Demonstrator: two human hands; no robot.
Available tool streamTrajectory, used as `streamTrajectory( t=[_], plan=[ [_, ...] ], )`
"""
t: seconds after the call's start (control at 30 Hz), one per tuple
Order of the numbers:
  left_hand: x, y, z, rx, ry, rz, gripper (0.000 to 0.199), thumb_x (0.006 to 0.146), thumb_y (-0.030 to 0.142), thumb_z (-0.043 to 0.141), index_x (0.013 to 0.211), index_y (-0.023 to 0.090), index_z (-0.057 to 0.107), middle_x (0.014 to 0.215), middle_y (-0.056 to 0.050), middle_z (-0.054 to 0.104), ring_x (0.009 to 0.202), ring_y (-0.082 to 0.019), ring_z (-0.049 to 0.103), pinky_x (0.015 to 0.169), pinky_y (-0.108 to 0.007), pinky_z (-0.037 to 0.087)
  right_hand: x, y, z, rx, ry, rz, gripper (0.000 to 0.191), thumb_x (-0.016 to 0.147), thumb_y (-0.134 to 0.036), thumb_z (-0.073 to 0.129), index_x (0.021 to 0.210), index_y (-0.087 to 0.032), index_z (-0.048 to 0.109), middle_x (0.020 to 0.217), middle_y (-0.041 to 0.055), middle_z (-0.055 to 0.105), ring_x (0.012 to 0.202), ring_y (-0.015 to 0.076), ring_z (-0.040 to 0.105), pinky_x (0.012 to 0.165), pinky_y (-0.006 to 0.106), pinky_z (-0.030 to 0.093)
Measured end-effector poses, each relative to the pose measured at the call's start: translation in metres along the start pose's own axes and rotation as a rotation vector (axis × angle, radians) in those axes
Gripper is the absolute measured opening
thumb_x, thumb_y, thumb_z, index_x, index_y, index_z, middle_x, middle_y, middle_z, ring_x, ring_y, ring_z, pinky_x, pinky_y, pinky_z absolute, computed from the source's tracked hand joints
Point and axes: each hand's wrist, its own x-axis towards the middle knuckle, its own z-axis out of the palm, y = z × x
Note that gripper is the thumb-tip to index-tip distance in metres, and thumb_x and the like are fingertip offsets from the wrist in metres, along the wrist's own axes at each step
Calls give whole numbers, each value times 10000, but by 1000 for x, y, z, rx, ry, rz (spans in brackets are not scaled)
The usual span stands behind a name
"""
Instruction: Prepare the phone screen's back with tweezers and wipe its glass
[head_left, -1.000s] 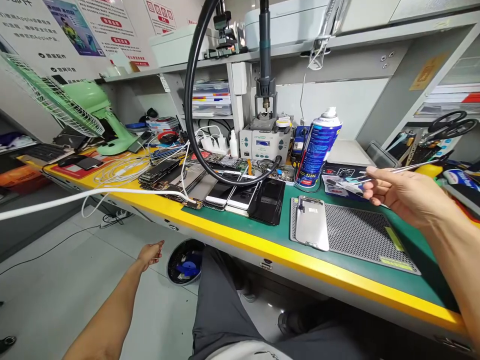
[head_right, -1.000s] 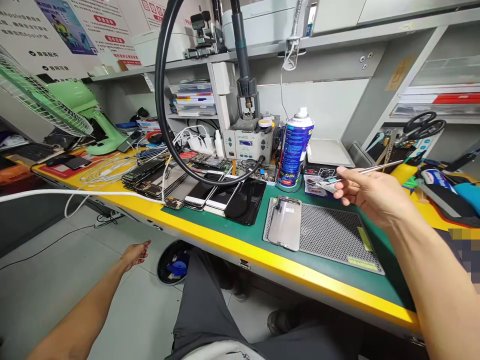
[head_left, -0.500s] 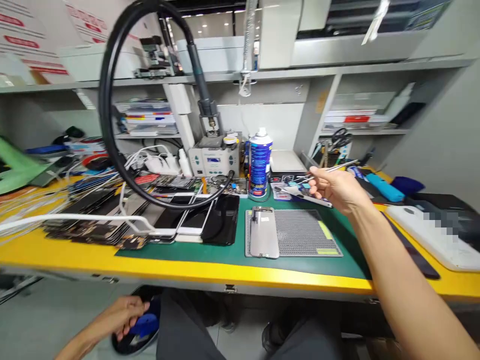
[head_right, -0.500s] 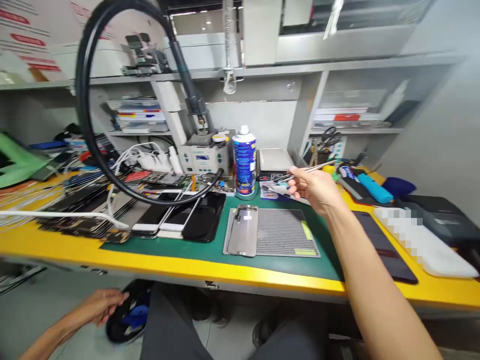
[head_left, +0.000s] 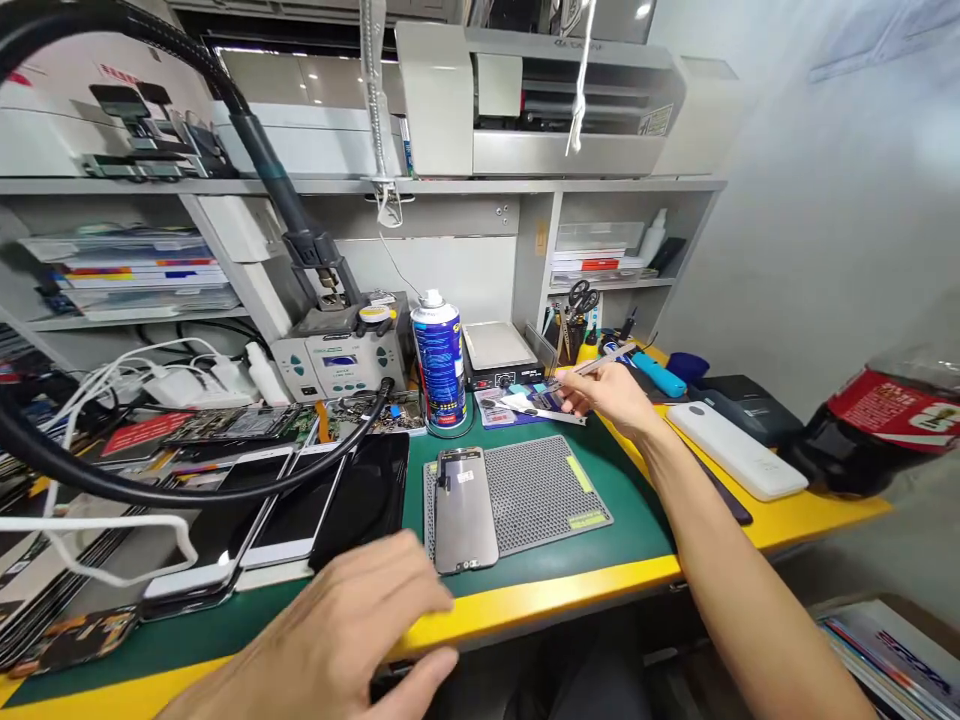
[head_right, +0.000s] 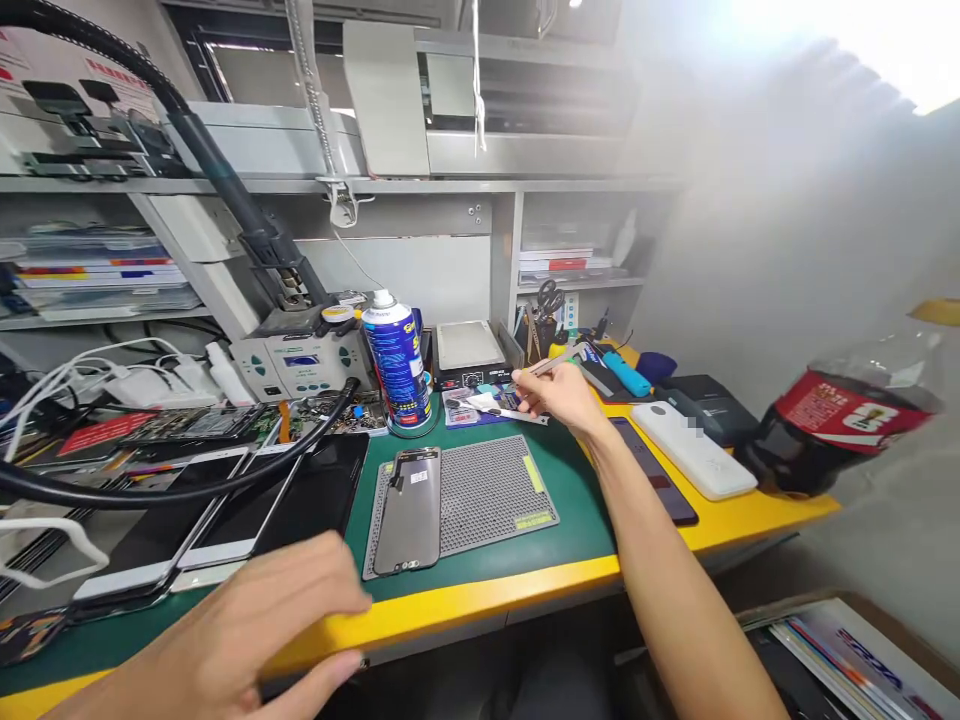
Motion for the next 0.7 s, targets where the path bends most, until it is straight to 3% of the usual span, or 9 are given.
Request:
streamTrajectory(
  t=[0.07,0.17,0.27,0.47,0.57,0.7],
  plan=[
    [38,-3,-2,42,-57,70,248,859,338,632,1094,267,667,1119,-105,667,1058,-272,614,947,-388,536,1,0,-7,-19,37,2,270,748,-329,826,791,-102,686,697,103,713,518,160,660,424,230,525],
    [64,-14,10,126,-142,30,432,828,459,653,1194,229,634,1275,-168,589,1209,-365,520,993,-543,492,2,-3,-19,-25,85,31,238,803,-326,778,786,-111,678,730,116,728,554,180,693,500,265,592],
    [66,-22,22,154,-220,-22,544,840,512,618,1306,231,588,1391,-188,528,1300,-403,461,993,-601,484,1,-7,-23,-12,66,106,215,845,-302,730,764,-112,668,739,130,736,585,203,714,571,310,630],
    [65,-17,21,246,-422,-114,529,952,482,443,1405,229,546,1518,-152,439,1388,-369,413,1076,-583,422,-1,-5,-8,28,-140,258,166,906,-249,642,803,-119,643,730,132,745,661,219,735,744,390,635],
    [68,-17,23,320,-370,-68,536,940,479,467,1374,186,583,1457,-170,507,1326,-376,493,1024,-567,480,2,3,-3,19,-200,299,169,913,-254,636,809,-121,628,737,137,747,658,217,734,768,406,629],
    [68,-22,28,408,-198,42,475,894,431,555,1271,162,660,1317,-143,642,1184,-345,621,905,-498,581,7,11,-3,15,-216,314,232,920,-305,634,770,-129,619,726,122,741,659,206,731,778,406,629]
  ],
)
